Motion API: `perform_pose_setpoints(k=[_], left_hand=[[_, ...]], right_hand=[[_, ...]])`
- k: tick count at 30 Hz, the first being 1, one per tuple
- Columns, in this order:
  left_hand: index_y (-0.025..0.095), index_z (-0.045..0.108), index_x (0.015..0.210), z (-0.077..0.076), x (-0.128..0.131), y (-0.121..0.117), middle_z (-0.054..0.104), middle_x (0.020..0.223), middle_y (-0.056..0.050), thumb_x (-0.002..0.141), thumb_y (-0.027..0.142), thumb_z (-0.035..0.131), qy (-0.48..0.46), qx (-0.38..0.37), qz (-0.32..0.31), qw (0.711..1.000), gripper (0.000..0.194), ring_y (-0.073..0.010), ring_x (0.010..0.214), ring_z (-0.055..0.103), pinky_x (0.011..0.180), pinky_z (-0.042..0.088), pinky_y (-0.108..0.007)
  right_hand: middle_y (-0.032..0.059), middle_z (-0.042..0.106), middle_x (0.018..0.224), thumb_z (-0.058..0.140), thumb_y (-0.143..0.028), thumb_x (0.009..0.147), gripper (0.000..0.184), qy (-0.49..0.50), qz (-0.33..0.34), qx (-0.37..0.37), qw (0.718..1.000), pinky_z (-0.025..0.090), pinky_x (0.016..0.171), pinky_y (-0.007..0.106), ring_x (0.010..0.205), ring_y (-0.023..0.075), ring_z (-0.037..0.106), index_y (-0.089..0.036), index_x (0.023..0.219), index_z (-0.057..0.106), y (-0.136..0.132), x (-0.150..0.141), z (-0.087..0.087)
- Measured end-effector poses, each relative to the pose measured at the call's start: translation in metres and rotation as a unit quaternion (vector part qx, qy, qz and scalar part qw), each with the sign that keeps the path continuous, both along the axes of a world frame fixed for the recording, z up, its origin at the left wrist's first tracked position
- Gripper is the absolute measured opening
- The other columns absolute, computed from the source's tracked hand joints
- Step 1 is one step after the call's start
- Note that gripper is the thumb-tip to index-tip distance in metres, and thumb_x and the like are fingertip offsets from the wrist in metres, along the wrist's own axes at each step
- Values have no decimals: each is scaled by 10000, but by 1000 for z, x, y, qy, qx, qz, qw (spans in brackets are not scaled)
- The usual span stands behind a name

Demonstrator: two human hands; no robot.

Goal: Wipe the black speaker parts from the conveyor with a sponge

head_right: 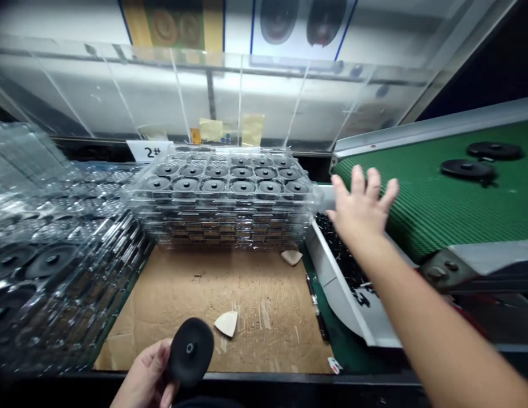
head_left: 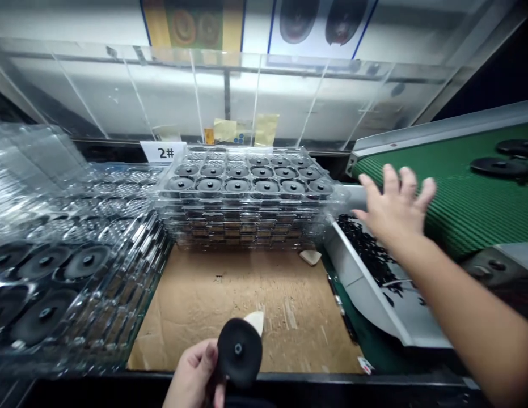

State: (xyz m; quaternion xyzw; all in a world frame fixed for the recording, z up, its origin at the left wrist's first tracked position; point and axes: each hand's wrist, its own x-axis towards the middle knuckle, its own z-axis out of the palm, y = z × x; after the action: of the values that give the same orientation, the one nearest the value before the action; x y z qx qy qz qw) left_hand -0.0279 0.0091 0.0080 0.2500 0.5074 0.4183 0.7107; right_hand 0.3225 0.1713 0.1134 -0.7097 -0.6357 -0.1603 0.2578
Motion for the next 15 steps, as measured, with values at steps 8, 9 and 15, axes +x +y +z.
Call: perform_pose_setpoints(k=[8,9,15], left_hand=[[94,665,642,16,15,4,564,502,-6,580,599,699,11,57,56,997,509,-43,322,442,373,246,-171],[92,666,642,15,14,4,573,509,-12,587,595,697,15,57,57,997,507,-45,324,451,376,245,-170],[91,661,672,11,13,10,550,478,5,616,600,673,37,40,43,998,513,-41,330,457,388,250,-163]], right_hand=[[233,429,1346,169,-433,936,571,-74,12,10,997,241,818,641,1264,457,289,-128,1215,563,25,62,-10],[248,447,1316,214,-497,915,582,-72,27,5,997,267,796,645,1236,466,326,-140,1238,540,20,62,-12],[71,669,1036,489,-579,757,511,-23,279,-189,941,489,779,339,935,207,635,-260,1129,632,-36,18,-54]])
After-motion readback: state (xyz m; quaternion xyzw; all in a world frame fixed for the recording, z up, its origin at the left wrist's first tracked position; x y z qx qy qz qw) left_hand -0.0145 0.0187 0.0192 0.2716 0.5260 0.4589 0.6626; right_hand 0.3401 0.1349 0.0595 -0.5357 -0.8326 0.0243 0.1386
